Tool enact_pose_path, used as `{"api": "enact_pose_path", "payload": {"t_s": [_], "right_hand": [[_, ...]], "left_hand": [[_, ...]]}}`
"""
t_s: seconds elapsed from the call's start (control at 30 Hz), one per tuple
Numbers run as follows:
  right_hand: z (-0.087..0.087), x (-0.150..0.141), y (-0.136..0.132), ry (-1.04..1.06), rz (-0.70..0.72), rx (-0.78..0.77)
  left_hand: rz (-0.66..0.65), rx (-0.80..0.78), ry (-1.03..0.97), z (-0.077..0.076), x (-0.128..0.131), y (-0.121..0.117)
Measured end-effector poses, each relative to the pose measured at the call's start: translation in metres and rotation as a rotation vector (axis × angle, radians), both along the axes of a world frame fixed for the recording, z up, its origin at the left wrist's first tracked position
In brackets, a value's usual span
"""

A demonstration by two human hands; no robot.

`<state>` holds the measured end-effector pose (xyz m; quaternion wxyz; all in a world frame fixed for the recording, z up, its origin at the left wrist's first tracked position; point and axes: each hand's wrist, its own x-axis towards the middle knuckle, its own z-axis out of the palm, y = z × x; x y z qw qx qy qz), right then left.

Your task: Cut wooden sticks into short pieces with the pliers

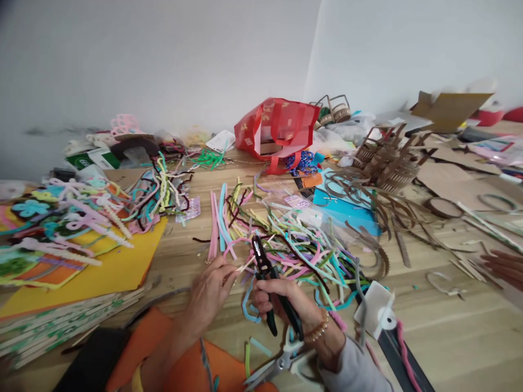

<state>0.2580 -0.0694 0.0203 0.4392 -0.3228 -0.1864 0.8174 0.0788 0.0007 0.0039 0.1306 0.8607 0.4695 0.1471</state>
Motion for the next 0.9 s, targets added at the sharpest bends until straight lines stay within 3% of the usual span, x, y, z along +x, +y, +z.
{"api": "enact_pose_path", "payload": {"t_s": [0.33, 0.53, 0.67, 0.83, 0.9], "right_hand": [[-0.004, 0.003, -0.003, -0.064, 0.026, 0.023], [-0.009, 0.003, -0.003, -0.033, 0.026, 0.017], [-0.015, 0.001, -0.003, -0.016, 0.026, 0.035], [-0.020, 0.002, -0.002, -0.034, -0.089, 0.133], [-0.016, 0.004, -0.001, -0.088, -0.140, 0.115]], "left_hand": [[-0.039, 0.074, 0.083, -0.012, 0.011, 0.000], [-0.009, -0.043, -0.053, -0.002, 0.006, 0.009], [0.063, -0.314, -0.296, 0.004, -0.001, 0.020], [0.083, -0.905, -0.654, 0.006, -0.011, 0.020], [0.118, -1.059, -0.757, 0.005, -0.014, 0.013]]}}
